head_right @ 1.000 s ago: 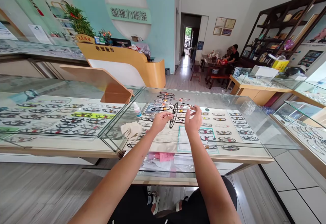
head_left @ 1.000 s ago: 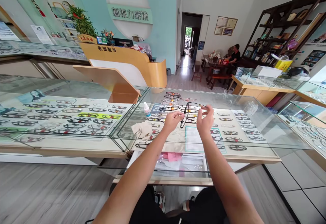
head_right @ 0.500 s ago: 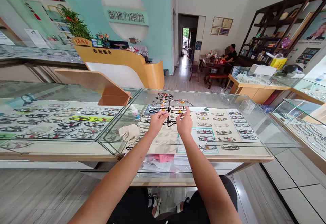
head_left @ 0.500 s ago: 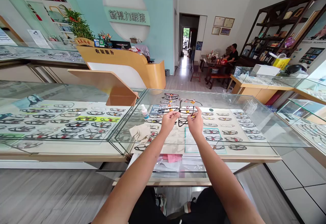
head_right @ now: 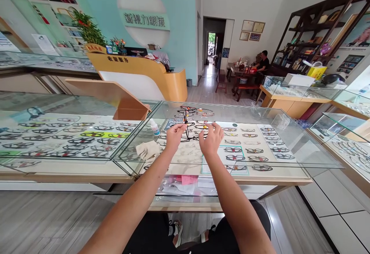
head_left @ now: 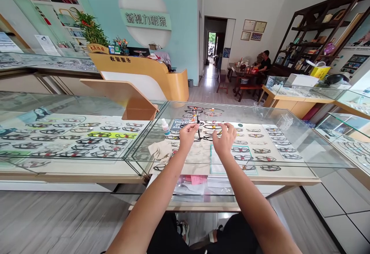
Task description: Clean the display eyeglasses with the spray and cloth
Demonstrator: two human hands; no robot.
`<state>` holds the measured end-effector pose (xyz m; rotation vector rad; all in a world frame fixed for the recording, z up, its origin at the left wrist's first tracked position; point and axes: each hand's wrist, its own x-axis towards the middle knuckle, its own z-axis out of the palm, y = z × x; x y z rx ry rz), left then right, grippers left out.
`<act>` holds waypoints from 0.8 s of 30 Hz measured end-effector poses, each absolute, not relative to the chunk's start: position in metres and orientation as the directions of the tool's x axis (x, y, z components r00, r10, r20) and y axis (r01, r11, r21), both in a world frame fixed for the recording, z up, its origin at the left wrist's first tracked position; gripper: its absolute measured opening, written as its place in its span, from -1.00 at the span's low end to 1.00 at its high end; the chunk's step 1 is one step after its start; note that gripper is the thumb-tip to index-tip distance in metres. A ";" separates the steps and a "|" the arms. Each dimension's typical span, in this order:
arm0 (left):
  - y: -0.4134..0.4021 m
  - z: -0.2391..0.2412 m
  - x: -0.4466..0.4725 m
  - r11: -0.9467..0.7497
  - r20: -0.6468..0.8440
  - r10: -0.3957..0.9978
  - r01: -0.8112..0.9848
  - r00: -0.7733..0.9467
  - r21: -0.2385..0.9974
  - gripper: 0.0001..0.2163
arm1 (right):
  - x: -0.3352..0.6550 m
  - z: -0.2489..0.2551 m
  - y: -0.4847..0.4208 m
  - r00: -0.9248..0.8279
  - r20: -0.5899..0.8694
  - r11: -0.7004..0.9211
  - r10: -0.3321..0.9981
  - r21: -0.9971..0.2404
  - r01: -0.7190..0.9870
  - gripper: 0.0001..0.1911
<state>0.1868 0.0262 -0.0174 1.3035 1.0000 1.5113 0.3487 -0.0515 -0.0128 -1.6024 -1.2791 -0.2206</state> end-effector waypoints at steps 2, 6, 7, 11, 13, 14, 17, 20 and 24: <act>0.025 -0.019 0.189 -0.312 0.312 0.950 -0.082 -0.015 0.947 -0.56 | 0.343 -0.013 -0.053 0.273 0.706 0.189 0.653 -0.501 0.844 -0.58; 0.022 -0.021 0.193 -0.312 0.319 0.943 -0.081 0.093 0.947 -0.57 | 0.336 -0.024 -0.046 0.111 0.656 0.317 0.747 -0.498 0.807 -0.46; 0.021 -0.021 0.194 -0.308 0.317 0.940 -0.081 0.129 0.948 -0.57 | 0.335 -0.028 -0.044 0.108 0.643 0.321 0.758 -0.511 0.797 -0.45; 0.018 -0.019 0.196 -0.314 0.319 0.912 -0.060 0.258 0.948 -0.57 | 0.338 -0.041 -0.037 0.163 0.604 0.313 0.780 -0.603 0.734 -0.57; 0.016 -0.018 0.195 -0.330 0.329 0.900 -0.048 0.285 0.943 -0.57 | 0.339 -0.044 -0.036 0.189 0.598 0.322 0.779 -0.639 0.698 -0.59; 0.016 -0.017 0.195 -0.345 0.341 0.893 -0.040 0.293 0.938 -0.57 | 0.340 -0.045 -0.035 0.195 0.603 0.330 0.774 -0.646 0.688 -0.59; 0.016 -0.014 0.187 -0.416 0.393 0.883 0.042 0.258 0.908 -0.59 | 0.342 -0.045 -0.035 0.209 0.632 0.345 0.746 -0.636 0.690 -0.55; 0.021 -0.009 0.170 -0.497 0.523 0.851 0.259 -0.040 0.828 -0.65 | 0.345 -0.043 -0.035 0.240 0.648 0.334 0.723 -0.632 0.699 -0.52; 0.037 -0.006 0.137 -0.413 0.669 0.572 0.538 -0.475 0.735 -0.63 | 0.348 -0.040 -0.036 0.265 0.639 0.319 0.722 -0.647 0.693 -0.50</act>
